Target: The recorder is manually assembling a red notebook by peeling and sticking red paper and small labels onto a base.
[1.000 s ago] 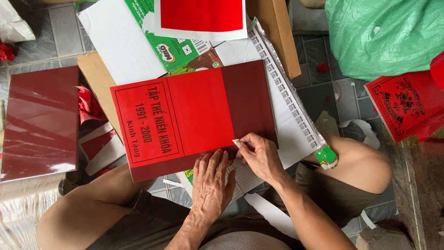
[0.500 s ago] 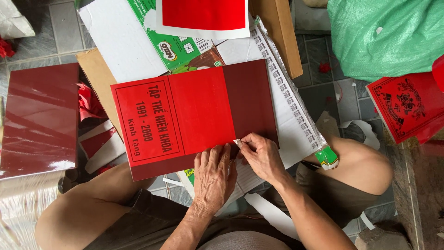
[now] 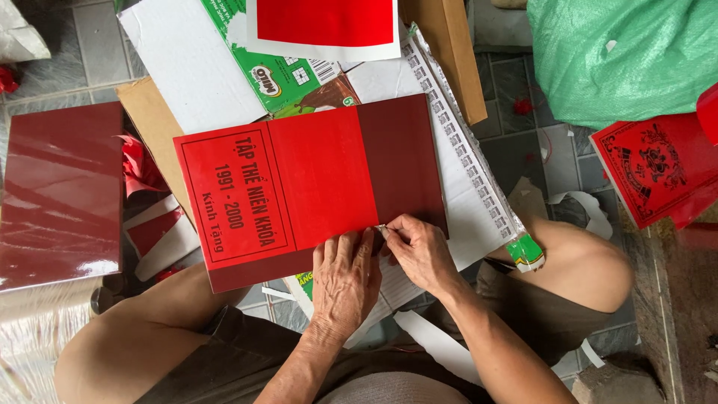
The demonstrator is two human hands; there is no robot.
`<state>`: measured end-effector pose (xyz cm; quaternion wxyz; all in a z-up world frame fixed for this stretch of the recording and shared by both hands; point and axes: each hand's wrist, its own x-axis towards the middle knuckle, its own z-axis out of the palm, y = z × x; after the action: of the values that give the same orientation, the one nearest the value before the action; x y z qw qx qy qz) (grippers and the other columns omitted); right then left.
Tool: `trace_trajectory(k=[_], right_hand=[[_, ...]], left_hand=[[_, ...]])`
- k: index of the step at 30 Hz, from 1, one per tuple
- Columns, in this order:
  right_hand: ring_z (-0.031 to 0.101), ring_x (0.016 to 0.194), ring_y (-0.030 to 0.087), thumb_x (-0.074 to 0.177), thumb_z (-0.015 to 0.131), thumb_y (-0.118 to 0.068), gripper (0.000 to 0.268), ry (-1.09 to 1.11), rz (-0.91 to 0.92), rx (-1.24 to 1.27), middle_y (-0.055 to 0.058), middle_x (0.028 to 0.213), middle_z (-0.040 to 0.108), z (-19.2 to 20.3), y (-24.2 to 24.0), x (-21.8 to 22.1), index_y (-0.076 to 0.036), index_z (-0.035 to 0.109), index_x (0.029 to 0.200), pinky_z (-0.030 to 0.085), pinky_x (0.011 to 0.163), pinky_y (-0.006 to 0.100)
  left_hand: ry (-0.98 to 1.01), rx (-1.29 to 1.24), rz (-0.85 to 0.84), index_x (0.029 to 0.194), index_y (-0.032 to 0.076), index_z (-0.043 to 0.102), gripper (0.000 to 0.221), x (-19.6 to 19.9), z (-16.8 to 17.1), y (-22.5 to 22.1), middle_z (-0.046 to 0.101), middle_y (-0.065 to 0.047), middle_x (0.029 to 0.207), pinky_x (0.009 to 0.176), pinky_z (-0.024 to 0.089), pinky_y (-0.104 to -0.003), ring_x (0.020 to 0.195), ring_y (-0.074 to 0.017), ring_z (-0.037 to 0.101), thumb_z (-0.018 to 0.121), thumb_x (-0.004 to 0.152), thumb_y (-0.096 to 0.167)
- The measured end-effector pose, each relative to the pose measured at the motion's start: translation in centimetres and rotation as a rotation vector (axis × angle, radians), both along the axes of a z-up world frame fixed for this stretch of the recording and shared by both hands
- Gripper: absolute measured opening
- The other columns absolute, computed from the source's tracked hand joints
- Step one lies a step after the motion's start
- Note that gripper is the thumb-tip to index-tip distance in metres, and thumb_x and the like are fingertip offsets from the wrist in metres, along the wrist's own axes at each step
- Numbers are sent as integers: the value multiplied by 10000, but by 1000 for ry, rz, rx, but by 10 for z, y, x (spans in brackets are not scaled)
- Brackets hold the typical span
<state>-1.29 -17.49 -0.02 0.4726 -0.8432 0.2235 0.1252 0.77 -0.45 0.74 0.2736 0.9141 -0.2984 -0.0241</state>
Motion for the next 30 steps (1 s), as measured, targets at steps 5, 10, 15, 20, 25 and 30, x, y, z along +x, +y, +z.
trace_trajectory(k=[5, 10, 15, 20, 25, 30], right_hand=[[668, 574, 132, 960, 658, -118, 126, -56, -6, -14, 90, 753, 756, -2, -1, -1, -3, 708, 975, 532, 505, 300], [686, 583, 133, 959, 659, -122, 132, -60, 4, -2, 79, 778, 772, -14, -5, 0, -7, 721, 974, 544, 509, 296], [749, 622, 150, 969, 630, -167, 171, -2, -106, 470, 92, 757, 766, -30, -16, 0, -29, 731, 962, 639, 506, 295], [741, 647, 162, 982, 649, -194, 198, 21, -188, 685, 105, 762, 750, -23, -18, 5, -15, 733, 988, 612, 528, 293], [716, 601, 174, 992, 642, -226, 240, 60, -190, 685, 111, 739, 751, -9, -14, 19, -4, 733, 1000, 600, 528, 286], [725, 603, 157, 991, 621, -209, 224, 71, -120, 586, 98, 742, 758, 13, -11, 32, -8, 719, 975, 589, 530, 284]], left_hand=[[24, 36, -18, 1363, 40, 617, 572, 5, -5, -3, 582, -134, 1210, 937, 439, -464, 1081, -297, 553, 708, 814, 174], [20, 63, -23, 1343, 55, 640, 537, 7, -6, -3, 586, -135, 1174, 895, 440, -451, 1039, -292, 553, 706, 824, 175], [91, 1, -13, 1324, 64, 666, 533, 12, 4, -3, 595, -114, 1109, 871, 441, -445, 1012, -280, 556, 697, 800, 153], [230, 0, 38, 1275, 66, 689, 416, 24, 3, -3, 621, -120, 1093, 804, 468, -433, 926, -264, 575, 653, 862, 104], [220, -213, 71, 1188, 28, 706, 331, 40, 4, -1, 699, -130, 1128, 835, 540, -429, 927, -285, 652, 652, 866, 83], [853, -180, 333, 1110, 69, 664, 226, 66, 44, -13, 755, -151, 850, 710, 623, -442, 690, -313, 768, 632, 901, 149]])
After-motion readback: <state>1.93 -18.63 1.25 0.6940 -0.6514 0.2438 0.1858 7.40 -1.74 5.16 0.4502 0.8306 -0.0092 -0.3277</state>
